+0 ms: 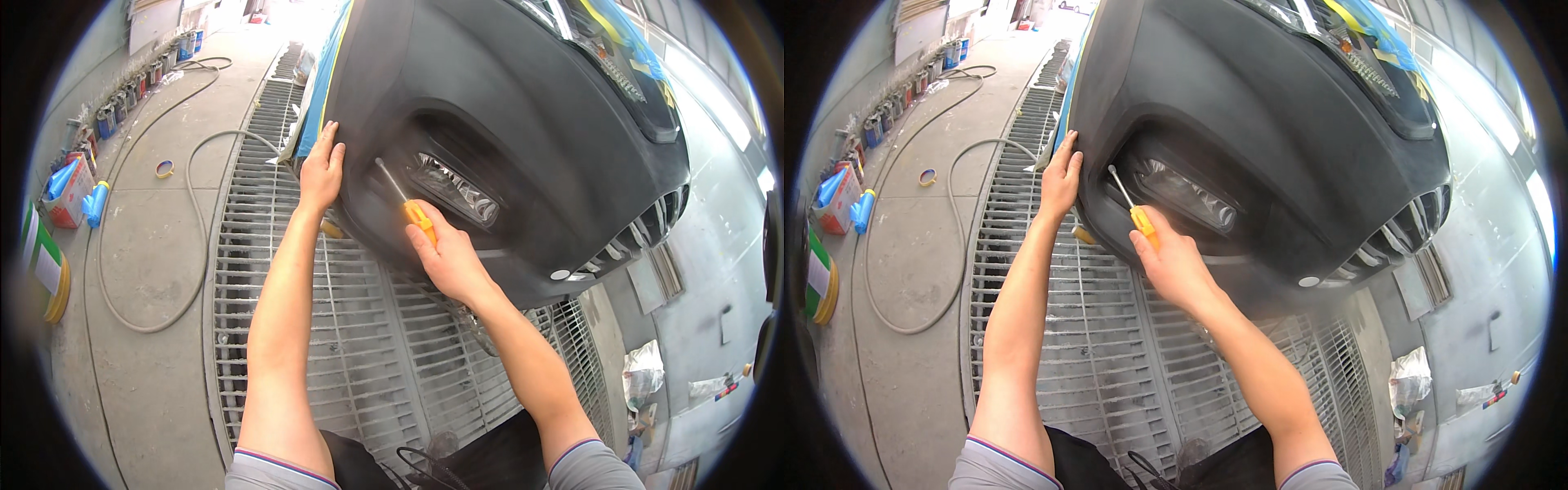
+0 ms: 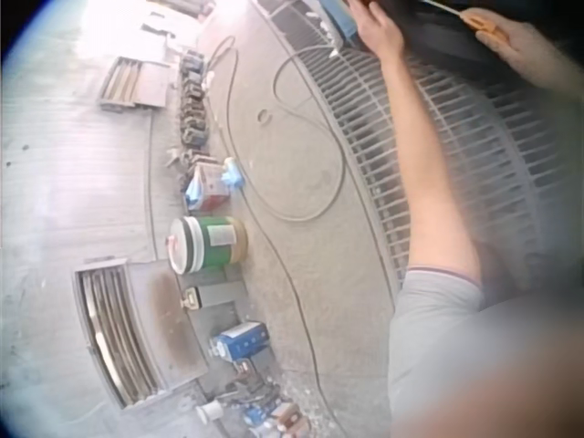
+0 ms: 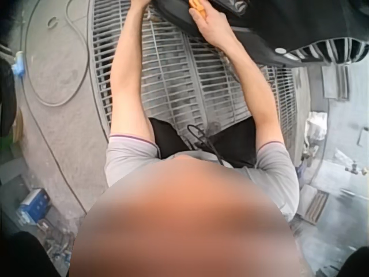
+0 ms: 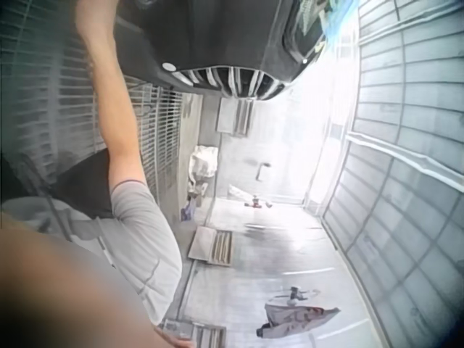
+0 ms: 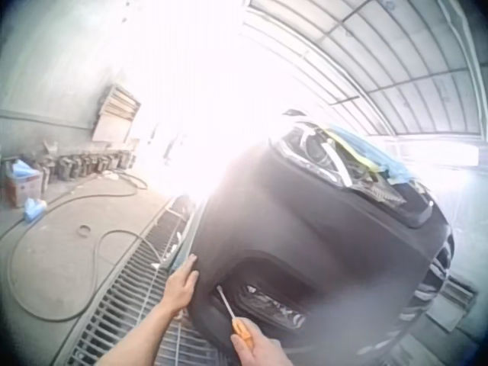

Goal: The person removes blue masking tape and yellow tape from the front bumper and grille of a car using a yellow-handled screwdriver. The person works along the bumper edge, around the grille, and near the fog light area, peeling off the tape in sections.

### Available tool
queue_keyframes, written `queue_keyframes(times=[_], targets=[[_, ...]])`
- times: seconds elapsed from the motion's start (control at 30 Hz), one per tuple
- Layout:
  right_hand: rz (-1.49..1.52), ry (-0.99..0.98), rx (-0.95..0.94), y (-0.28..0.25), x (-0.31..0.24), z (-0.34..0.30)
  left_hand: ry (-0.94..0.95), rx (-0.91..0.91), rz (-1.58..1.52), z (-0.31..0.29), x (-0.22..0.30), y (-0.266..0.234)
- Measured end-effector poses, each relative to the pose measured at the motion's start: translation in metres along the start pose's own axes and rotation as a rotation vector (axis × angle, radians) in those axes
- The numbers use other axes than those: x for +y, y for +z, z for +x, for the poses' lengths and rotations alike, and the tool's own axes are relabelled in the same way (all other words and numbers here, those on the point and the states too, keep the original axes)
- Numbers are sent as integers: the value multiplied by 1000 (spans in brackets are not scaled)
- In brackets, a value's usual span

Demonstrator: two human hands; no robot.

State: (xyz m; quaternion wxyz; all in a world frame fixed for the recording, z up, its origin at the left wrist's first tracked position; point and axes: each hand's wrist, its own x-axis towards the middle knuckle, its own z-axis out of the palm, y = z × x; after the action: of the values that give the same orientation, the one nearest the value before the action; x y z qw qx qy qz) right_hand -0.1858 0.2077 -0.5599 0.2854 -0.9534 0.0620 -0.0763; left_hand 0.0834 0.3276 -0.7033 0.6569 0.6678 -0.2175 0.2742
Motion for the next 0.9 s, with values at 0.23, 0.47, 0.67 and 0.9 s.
queue_keyframes(times=[0.23,0.47,0.67,0.9], targets=[[-16,18,-83,12,11,6,11,3,39,-3,1,2],[-2,-49,37,-32,6,-25,173,106,39,-1,47,16],[17,74,190,-109,41,-103,419,215,111,2,94,35],[-157,92,289,-131,96,-165,424,236,169,2,97,39]])
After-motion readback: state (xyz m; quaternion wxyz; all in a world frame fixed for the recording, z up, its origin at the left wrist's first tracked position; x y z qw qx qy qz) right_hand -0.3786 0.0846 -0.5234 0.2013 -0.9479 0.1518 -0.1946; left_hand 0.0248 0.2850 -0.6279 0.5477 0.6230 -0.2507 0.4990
